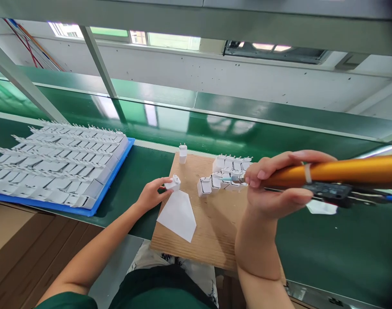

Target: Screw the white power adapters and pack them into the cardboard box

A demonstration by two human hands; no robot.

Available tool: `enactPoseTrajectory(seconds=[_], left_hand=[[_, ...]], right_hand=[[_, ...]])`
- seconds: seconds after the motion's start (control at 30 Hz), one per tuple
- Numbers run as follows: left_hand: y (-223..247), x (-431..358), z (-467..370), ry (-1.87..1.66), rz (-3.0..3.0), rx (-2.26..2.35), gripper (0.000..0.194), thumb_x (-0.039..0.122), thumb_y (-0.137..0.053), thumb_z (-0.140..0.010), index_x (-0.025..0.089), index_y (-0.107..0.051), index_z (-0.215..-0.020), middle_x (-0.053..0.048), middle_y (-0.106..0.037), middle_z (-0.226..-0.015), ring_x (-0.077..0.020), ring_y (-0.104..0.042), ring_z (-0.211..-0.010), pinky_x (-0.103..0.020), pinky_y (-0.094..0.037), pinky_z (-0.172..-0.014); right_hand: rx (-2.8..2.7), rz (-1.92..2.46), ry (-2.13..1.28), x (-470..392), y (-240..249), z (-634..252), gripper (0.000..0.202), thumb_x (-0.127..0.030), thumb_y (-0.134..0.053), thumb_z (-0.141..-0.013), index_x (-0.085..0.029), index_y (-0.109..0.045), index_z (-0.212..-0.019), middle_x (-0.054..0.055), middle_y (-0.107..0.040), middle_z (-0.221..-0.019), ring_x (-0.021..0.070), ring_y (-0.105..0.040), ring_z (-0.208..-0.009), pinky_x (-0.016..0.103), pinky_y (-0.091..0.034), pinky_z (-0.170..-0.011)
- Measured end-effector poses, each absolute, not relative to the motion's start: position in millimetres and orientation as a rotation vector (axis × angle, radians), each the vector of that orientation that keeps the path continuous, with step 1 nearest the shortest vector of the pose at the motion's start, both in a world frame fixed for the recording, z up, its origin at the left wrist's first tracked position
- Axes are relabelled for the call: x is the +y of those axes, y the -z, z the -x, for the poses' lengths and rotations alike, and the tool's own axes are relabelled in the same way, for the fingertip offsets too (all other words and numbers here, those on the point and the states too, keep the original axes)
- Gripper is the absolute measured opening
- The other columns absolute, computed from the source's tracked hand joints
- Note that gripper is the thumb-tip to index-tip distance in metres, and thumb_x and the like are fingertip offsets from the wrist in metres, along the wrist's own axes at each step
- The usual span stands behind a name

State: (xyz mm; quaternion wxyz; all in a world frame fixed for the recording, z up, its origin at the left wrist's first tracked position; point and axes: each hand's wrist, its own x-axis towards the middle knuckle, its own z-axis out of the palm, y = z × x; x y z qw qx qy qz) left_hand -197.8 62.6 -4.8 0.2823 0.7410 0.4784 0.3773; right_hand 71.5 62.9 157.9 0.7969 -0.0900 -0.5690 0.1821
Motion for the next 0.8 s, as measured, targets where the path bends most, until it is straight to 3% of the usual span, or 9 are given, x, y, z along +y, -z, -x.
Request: enactPoseTrajectory(seconds=[0.13,0.23,0.33,0.43,0.57,0.67,0.8], left_hand=[[4,107,151,-0.915,-2.241,1.462,0.032,0.040,-0.064,-0.090,0.021,-0.062,-0.116,-0.006,-0.073,-0.107,-0.0190,-0.072,-0.083,-0.031,-0.058,-0.076],[6,137,117,-0.835,-2.381,1.525,0.028,0.034,-0.061,-0.093,0.020,-0.060,-0.117,-0.009,-0.072,-0.109,-0.0241,-0.071,-0.096,-0.031,-0.055,-0.077],[11,152,100,-0.833,-2.407,1.524,0.027,0.028,-0.057,-0.095,0.018,-0.059,-0.120,-0.014,-0.065,-0.128,-0.0274,-0.068,-0.107,-0.032,-0.054,-0.079],[16,152,100,-0.810,-2.474,1.498,0.039,0.025,-0.060,-0.092,0.016,-0.054,-0.129,-0.018,-0.051,-0.146,-0.0308,-0.061,-0.120,-0.037,-0.051,-0.089],[16,146,104,-0.725,-2.723,1.531,0.041,0.024,-0.053,-0.094,0.014,-0.051,-0.135,-0.019,-0.050,-0.147,-0.0345,-0.055,-0.125,-0.046,-0.043,-0.098],[12,149,101,-0.680,-2.830,1.674,0.037,0.027,-0.047,-0.098,0.014,-0.054,-0.132,-0.019,-0.052,-0.144,-0.0342,-0.053,-0.124,-0.046,-0.040,-0.097],[7,162,93,-0.711,-2.800,1.870,0.035,0.024,-0.054,-0.094,0.013,-0.057,-0.128,-0.019,-0.048,-0.148,-0.0357,-0.048,-0.130,-0.046,-0.036,-0.100]], right_hand=[[-1.203,0.227,-0.393,61,-158,-71,0.043,-0.054,-0.077,-0.073,-0.024,-0.065,-0.102,-0.007,-0.059,-0.060,0.0081,-0.043,-0.034,0.021,-0.036,-0.028],[-1.206,0.228,-0.399,60,-157,-70,0.044,-0.053,-0.077,-0.073,-0.024,-0.064,-0.103,-0.007,-0.059,-0.061,0.0085,-0.043,-0.035,0.022,-0.036,-0.029],[-1.220,0.236,-0.408,58,-156,-71,0.044,-0.052,-0.076,-0.075,-0.023,-0.063,-0.105,-0.006,-0.059,-0.063,0.0092,-0.046,-0.037,0.022,-0.038,-0.030],[-1.229,0.247,-0.416,56,-156,-71,0.044,-0.052,-0.075,-0.076,-0.023,-0.061,-0.107,-0.007,-0.060,-0.065,0.0093,-0.047,-0.039,0.022,-0.040,-0.031],[-1.238,0.242,-0.424,55,-156,-71,0.044,-0.050,-0.076,-0.076,-0.023,-0.061,-0.107,-0.007,-0.060,-0.066,0.0084,-0.047,-0.039,0.022,-0.042,-0.033],[-1.227,0.259,-0.439,54,-156,-72,0.043,-0.051,-0.075,-0.077,-0.023,-0.061,-0.107,-0.006,-0.060,-0.066,0.0083,-0.048,-0.040,0.022,-0.042,-0.034],[-1.222,0.256,-0.448,53,-157,-71,0.044,-0.051,-0.076,-0.077,-0.023,-0.061,-0.107,-0.006,-0.060,-0.066,0.0083,-0.048,-0.041,0.022,-0.043,-0.035]])
